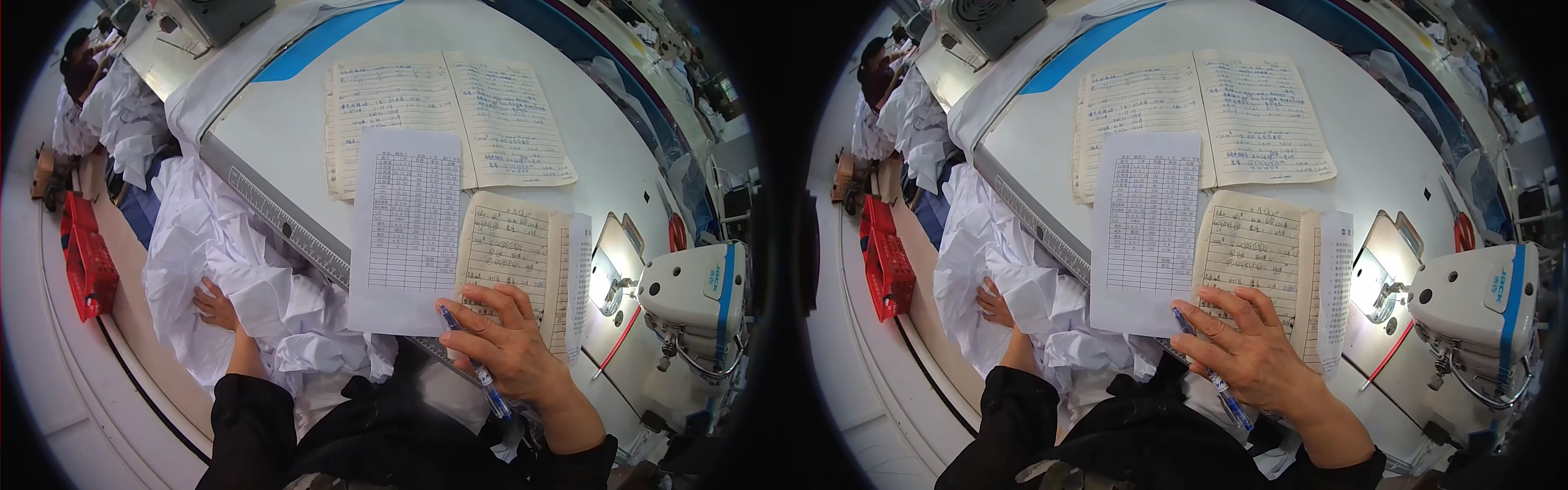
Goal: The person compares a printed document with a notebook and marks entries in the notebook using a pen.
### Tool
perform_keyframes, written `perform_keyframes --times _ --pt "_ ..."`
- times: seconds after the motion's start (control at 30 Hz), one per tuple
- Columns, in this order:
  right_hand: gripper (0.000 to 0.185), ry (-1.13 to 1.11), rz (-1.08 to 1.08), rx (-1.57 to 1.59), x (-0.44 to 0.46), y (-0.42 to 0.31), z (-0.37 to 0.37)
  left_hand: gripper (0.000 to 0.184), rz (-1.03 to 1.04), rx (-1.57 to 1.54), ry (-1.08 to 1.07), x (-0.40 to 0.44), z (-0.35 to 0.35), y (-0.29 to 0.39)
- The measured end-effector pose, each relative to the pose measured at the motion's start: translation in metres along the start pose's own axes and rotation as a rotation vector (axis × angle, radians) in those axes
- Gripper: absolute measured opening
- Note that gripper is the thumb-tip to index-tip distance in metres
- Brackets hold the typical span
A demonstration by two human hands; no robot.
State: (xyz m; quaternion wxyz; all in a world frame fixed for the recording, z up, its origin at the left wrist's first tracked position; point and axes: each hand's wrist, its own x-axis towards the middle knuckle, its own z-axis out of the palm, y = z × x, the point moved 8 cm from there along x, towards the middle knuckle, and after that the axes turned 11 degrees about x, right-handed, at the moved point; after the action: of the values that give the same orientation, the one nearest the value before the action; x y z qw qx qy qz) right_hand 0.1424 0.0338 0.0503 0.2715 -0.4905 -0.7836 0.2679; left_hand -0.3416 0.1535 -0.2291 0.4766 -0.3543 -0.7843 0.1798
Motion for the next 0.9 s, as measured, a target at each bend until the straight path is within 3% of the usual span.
perform_keyframes --times 0.9 --pt "0.031 -0.037 -0.007 -0.006 -0.0031 0.0028 0.0036 0.039 -0.01 0.042 0.071 0.001 -0.0028 -0.0008"
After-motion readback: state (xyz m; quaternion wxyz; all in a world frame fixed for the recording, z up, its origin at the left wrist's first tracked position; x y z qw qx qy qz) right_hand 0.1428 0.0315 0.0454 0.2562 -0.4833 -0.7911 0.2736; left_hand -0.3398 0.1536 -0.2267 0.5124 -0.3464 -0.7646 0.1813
